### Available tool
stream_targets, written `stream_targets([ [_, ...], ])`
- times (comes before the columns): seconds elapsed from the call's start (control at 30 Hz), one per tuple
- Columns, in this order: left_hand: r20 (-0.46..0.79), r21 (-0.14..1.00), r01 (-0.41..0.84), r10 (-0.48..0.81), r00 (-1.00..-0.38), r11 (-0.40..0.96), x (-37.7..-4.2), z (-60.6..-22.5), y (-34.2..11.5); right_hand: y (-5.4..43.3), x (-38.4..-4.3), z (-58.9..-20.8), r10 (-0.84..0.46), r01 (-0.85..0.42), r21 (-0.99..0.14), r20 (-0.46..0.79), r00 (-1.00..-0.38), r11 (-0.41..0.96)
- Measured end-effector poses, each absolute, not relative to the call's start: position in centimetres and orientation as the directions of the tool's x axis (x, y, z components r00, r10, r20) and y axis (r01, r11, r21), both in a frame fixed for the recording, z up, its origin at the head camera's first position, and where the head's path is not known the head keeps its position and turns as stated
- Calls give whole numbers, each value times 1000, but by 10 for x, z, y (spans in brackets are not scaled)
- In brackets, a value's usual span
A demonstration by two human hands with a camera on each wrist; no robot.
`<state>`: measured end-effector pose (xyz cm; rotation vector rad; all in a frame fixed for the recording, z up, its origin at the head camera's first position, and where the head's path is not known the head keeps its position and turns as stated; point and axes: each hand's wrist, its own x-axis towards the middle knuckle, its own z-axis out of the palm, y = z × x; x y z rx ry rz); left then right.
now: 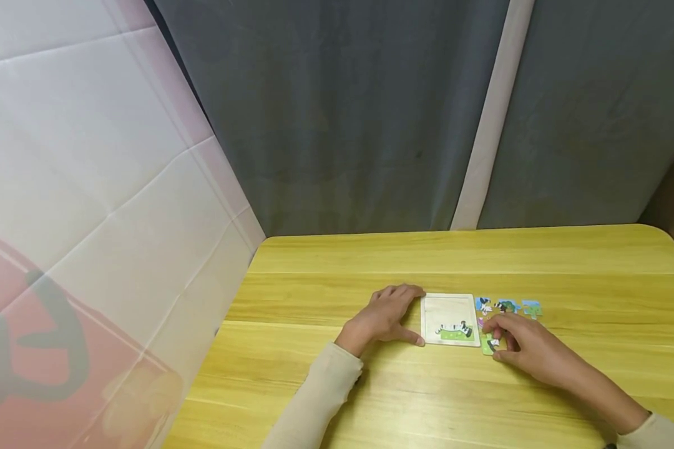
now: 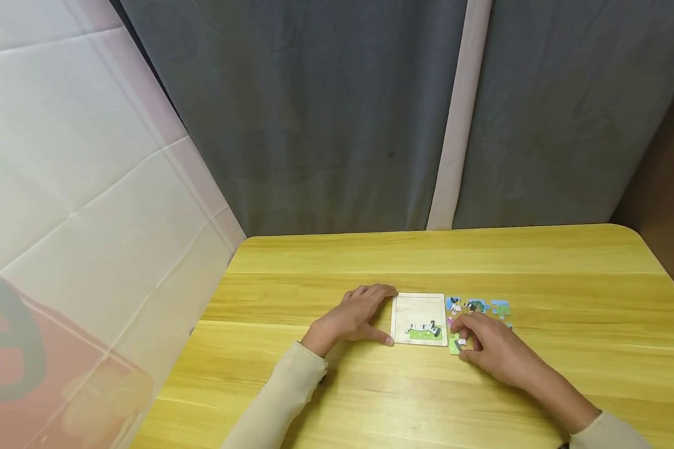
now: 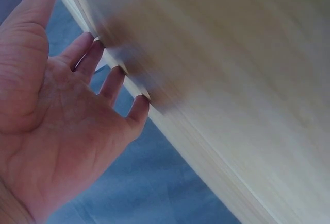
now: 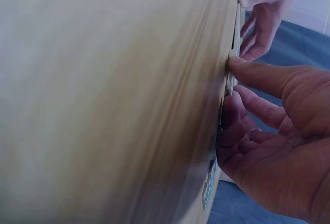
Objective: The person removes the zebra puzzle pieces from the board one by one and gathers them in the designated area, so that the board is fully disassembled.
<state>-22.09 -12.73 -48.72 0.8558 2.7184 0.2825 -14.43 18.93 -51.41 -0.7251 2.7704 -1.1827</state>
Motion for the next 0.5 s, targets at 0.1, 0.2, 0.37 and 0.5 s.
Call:
stream_targets([
  [0.1,-203,263,530,583,-787,806,-221,-487,-128,188,-143,-515,-430,-423,-682,173,-886,597],
  [0.2,-198,264,531,584,-787,805,-220,-486,-129,187,-142,-515,-430,-441,-669,196,-881,599],
  [0.37,-193,270,530,585,-788,804,-220,-485,-130,185,-143,-514,-426,-438,-659,192,-884,612],
  [0.5,-196,274,527,583,-788,805,-219,-485,-130,183,-144,-512,-410,-418,-649,174,-895,636],
])
